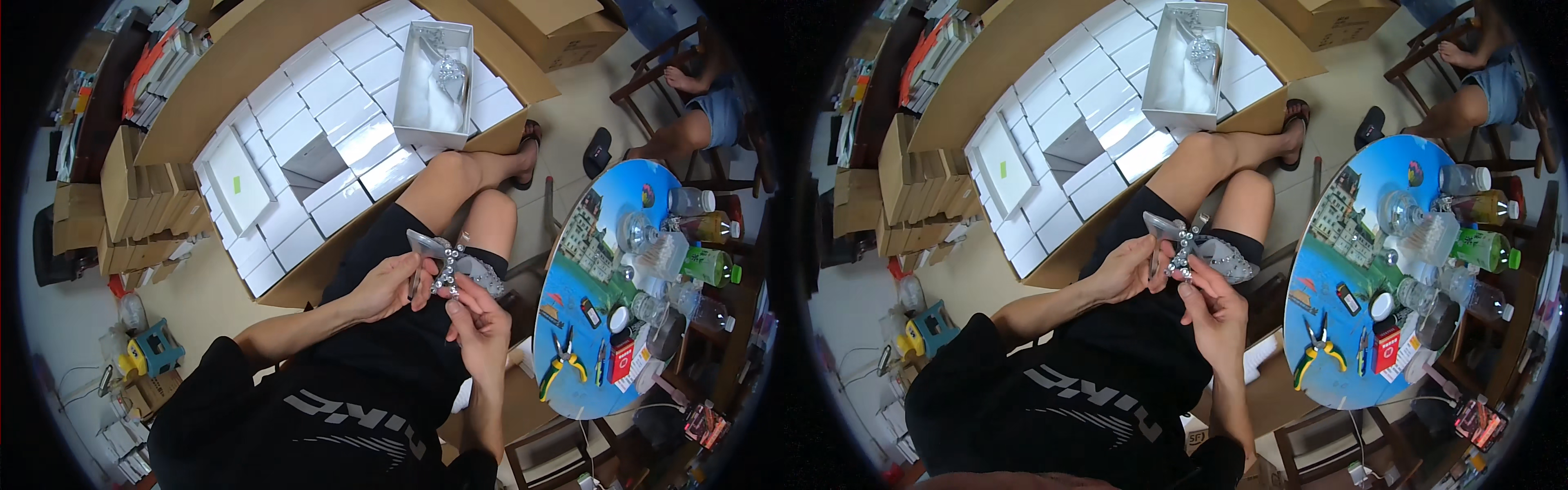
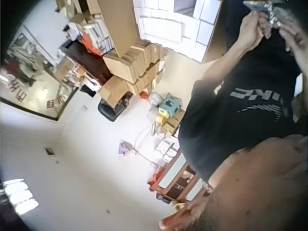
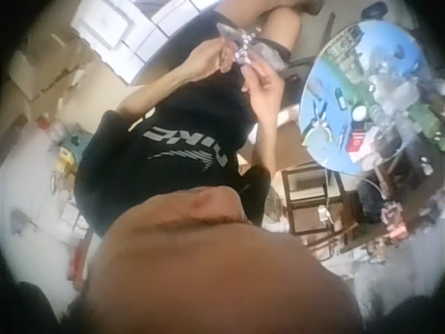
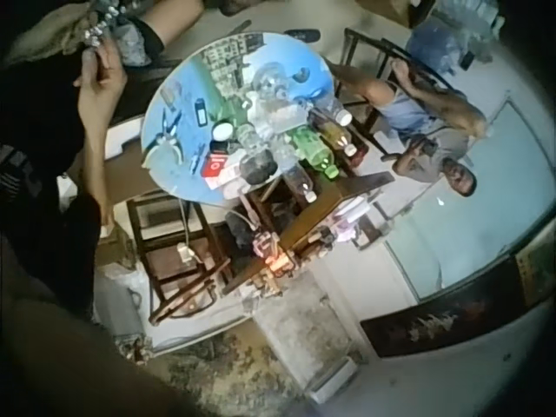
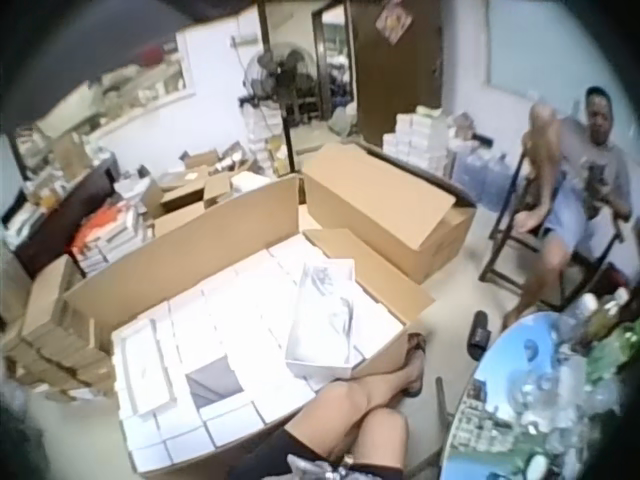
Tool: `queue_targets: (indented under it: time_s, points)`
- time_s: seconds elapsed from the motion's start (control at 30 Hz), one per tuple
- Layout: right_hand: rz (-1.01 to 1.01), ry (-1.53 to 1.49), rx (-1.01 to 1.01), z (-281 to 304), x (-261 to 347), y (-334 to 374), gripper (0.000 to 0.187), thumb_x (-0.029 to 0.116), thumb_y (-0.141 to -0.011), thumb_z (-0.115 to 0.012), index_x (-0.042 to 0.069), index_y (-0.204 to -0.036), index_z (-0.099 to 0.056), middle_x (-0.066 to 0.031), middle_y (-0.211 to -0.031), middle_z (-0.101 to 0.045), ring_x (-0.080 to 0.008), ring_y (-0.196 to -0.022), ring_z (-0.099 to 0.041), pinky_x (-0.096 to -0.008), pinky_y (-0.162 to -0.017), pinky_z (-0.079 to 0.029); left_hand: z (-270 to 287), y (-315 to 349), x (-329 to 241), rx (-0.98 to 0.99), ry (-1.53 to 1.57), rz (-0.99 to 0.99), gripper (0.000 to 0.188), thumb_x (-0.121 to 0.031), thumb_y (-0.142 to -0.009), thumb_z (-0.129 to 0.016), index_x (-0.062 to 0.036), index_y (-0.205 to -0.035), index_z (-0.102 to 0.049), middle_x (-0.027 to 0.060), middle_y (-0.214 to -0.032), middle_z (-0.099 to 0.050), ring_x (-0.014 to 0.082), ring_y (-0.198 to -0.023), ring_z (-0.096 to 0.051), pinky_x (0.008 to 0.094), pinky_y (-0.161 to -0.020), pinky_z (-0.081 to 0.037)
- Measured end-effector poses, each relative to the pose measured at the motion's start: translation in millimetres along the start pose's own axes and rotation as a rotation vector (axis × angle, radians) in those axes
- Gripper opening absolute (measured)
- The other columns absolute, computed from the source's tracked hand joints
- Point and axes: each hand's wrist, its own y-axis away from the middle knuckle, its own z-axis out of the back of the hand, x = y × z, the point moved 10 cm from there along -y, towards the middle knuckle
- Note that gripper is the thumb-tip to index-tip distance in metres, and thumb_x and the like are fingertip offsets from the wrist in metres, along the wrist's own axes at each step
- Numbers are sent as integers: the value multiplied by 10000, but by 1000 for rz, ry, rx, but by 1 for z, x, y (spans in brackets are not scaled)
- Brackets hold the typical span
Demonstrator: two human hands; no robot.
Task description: The person sits on the floor and repeatedly packs silver high-heeled shoes into white boxes. They wrap each shoe in a translucent sheet, place it in a box, and close the lid. The person handles the shoes and boxes one at a time, stacking the finished packages in a large cardboard container.
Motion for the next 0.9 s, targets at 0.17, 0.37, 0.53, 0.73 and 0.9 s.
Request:
queue_targets:
  time_s: [0.17,0.37,0.53,0.73,0.9]
  points:
    - [88,90,-28,-24,-2,-2,409,-1,-941,-594,-10,-1349,-555,-124,-1209,-652,-54,-749,-598,-226,-580,-520,10,3,-9,-92,-28,29,445,-370,-1092,-287,-15,-1126,-554,64,-834,-607,138,-622,-497,286,-621,-451]
    - [523,507,-68,-67,36,5,403,3,-922,-589,-18,-1324,-556,-255,-1270,-595,-379,-1091,-650,-378,-864,-554,26,13,-11,-324,-98,33,465,-387,-1086,-305,-15,-1219,-549,71,-984,-630,136,-834,-598,275,-742,-510]
    - [590,591,-104,-76,38,10,408,22,-934,-592,-49,-1331,-534,-267,-1275,-589,-364,-1135,-635,-377,-910,-529,36,18,-1,-241,-159,43,520,-439,-1073,-318,-16,-1269,-546,80,-1127,-628,158,-981,-617,301,-838,-510]
    - [387,172,-176,-36,11,12,336,68,-906,-685,-23,-1226,-634,-151,-1068,-701,-176,-867,-685,-275,-737,-541,40,32,-5,-192,-438,61,557,-486,-1052,-360,-5,-1122,-631,48,-1008,-646,180,-875,-585,324,-842,-466]
    - [-54,133,-97,-2,-39,9,206,95,-909,-702,-17,-1080,-722,17,-748,-645,-19,-653,-509,-190,-568,-403,30,41,2,-20,-913,267,449,-390,-1014,-517,24,-948,-679,3,-839,-615,77,-823,-510,284,-749,-430]
